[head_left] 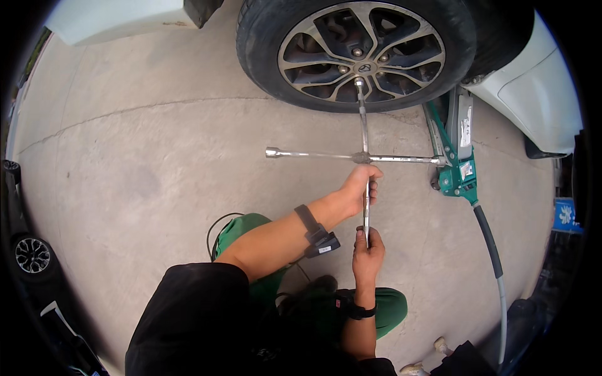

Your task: The person positions a hydraulic floor jack under a white car and pumps the handle to lift the vehicle, then uses a lug wrench to loosen the lug nuts on the rear wheel.

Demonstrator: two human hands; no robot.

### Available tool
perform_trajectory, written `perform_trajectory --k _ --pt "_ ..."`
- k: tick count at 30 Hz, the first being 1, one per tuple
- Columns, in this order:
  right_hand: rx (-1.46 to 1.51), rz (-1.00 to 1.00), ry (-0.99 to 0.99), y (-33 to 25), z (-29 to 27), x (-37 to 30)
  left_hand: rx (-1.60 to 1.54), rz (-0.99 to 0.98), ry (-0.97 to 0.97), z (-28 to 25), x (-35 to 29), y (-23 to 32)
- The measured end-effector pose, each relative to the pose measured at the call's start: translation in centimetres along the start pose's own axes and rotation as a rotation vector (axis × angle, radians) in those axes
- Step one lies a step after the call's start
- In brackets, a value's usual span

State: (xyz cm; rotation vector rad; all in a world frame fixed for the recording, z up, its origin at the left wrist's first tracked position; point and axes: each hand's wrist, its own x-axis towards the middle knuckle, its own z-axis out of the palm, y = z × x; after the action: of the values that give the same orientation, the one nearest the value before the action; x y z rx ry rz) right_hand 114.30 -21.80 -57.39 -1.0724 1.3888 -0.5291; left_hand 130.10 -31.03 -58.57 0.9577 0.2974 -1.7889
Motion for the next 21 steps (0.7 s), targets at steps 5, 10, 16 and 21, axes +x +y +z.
perform_trajectory --k 5,10,16,21 --pt "0.262 0.104 -0.032 -0.5 0.4 0.4 0.035 0.013 0.03 -0.5 0.0 0.1" --pt "0.642 0.314 -0.314 -0.1 -0.3 1.2 0.004 0.008 -0.006 -1.3 1.0 -1.0" --pt "0.202 0.036 -0.065 -0.3 -0.5 -1.1 0.002 -0.114 -0.129 -0.5 -0.1 -2.2" --pt "0.21 -0.003 -0.023 -2.3 -0.7 -1.0 -0.042 -0.098 -0.24 1.1 -0.3 -1.2"
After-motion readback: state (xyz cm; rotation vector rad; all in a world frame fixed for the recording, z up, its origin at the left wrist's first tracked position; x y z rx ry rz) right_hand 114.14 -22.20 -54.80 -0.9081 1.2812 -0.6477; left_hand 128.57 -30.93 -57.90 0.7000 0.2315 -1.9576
